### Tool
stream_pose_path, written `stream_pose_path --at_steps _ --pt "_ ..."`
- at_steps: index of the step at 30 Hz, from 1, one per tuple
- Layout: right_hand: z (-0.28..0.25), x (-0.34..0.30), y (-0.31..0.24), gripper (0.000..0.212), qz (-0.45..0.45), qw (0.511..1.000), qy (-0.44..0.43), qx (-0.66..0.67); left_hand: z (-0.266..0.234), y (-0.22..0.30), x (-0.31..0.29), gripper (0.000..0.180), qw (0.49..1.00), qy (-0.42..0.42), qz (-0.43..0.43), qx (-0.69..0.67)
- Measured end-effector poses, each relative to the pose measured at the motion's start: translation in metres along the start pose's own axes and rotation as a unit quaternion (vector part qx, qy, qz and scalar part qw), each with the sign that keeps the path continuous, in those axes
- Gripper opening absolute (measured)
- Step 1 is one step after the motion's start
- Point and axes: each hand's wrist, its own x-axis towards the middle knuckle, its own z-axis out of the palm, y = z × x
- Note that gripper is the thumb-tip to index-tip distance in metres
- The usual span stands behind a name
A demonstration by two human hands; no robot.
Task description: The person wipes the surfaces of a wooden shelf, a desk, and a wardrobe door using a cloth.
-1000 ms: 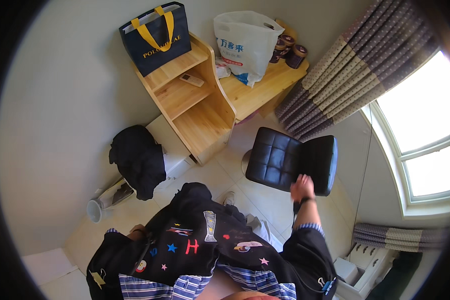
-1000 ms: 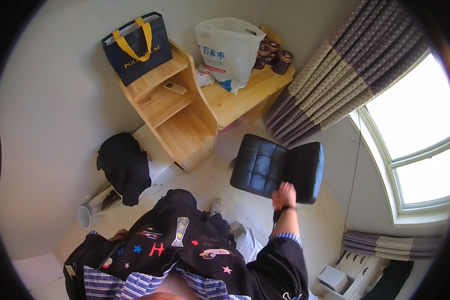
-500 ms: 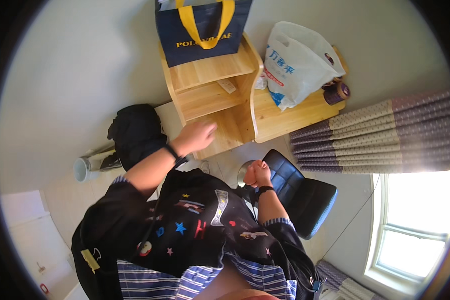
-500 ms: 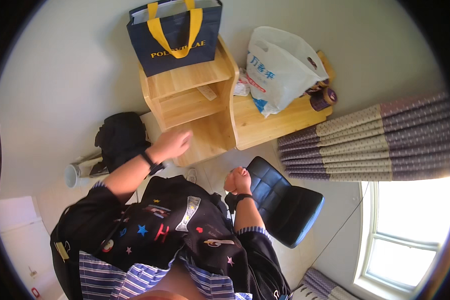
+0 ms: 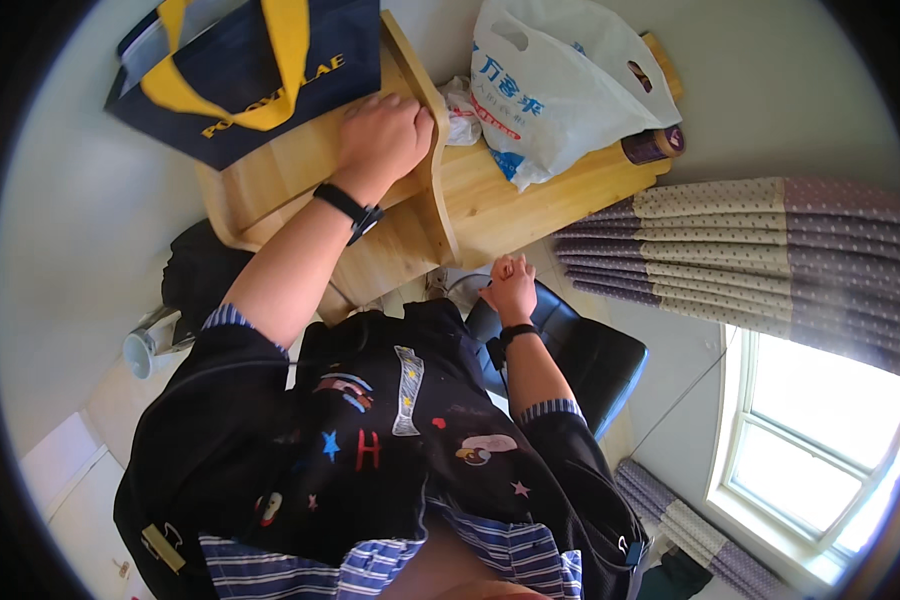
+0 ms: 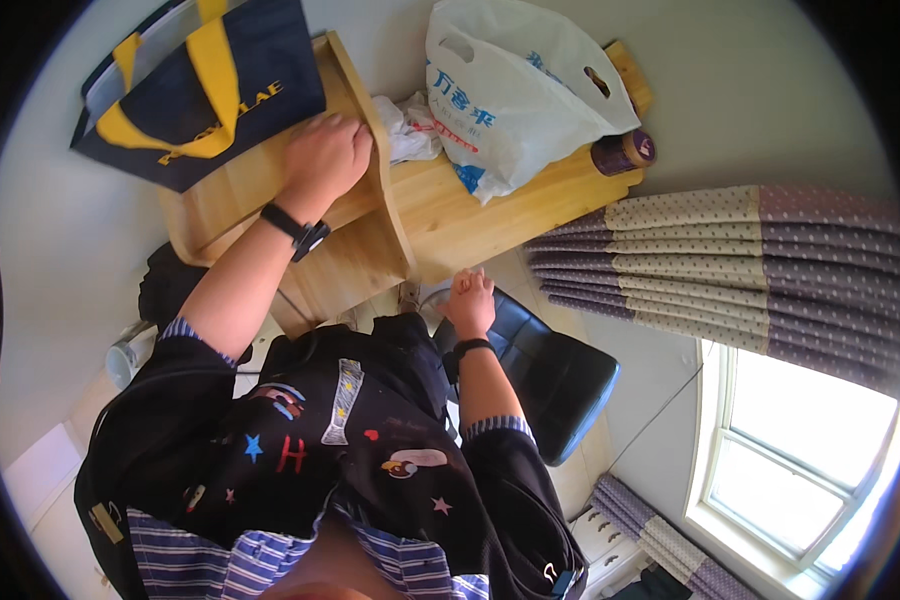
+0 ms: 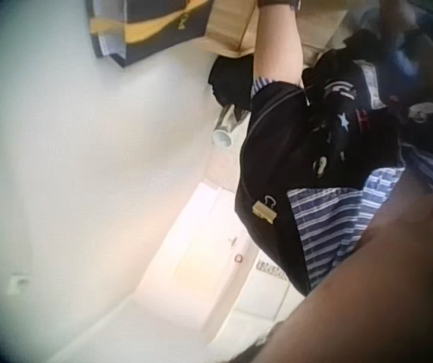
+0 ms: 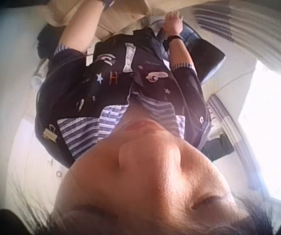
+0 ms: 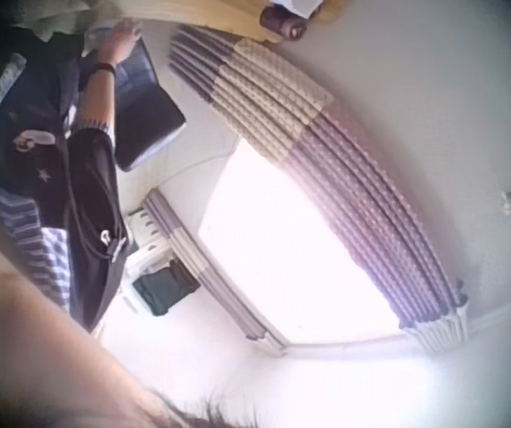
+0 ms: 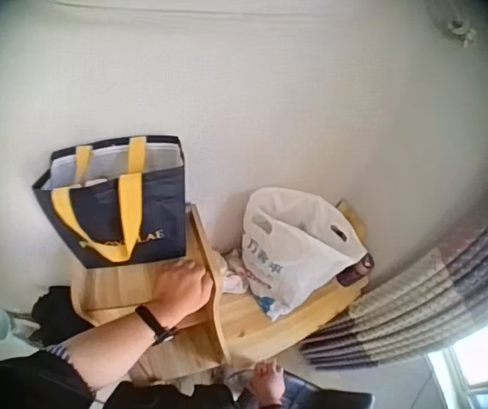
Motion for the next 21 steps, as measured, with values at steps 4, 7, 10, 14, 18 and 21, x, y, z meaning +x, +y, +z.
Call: stream_pose_path --at_steps 4,7,10,14,18,21 --pt "0.050 0.073 0.014 0.052 -0.053 0.996 -0.049 -0.056 -0.011 0.004 0.005 0.041 0.999 -0.033 0.012 0.012" --pt "0.074 0.101 -0.003 0.056 -0.085 0.981 -0.124 -0.125 -0.011 0.003 0.004 0.050 0.998 -0.056 -0.016 0.026" --pt "0.088 0.122 -0.025 0.053 -0.142 0.966 -0.133 -0.168 -0.014 0.005 0.003 0.046 0.996 -0.078 -0.042 0.016" --pt "0.123 0.180 -0.051 0.047 -0.264 0.950 -0.059 -0.152 -0.011 0.004 0.007 0.052 0.997 -0.072 -0.042 -0.002" --pt "0.129 0.230 -0.118 0.055 -0.320 0.934 -0.099 -0.127 -0.013 0.005 0.011 0.053 0.994 -0.096 -0.053 0.004" --pt "0.124 0.214 -0.121 0.062 -0.333 0.932 -0.053 -0.134 -0.013 0.006 0.013 0.054 0.991 -0.119 -0.063 0.023"
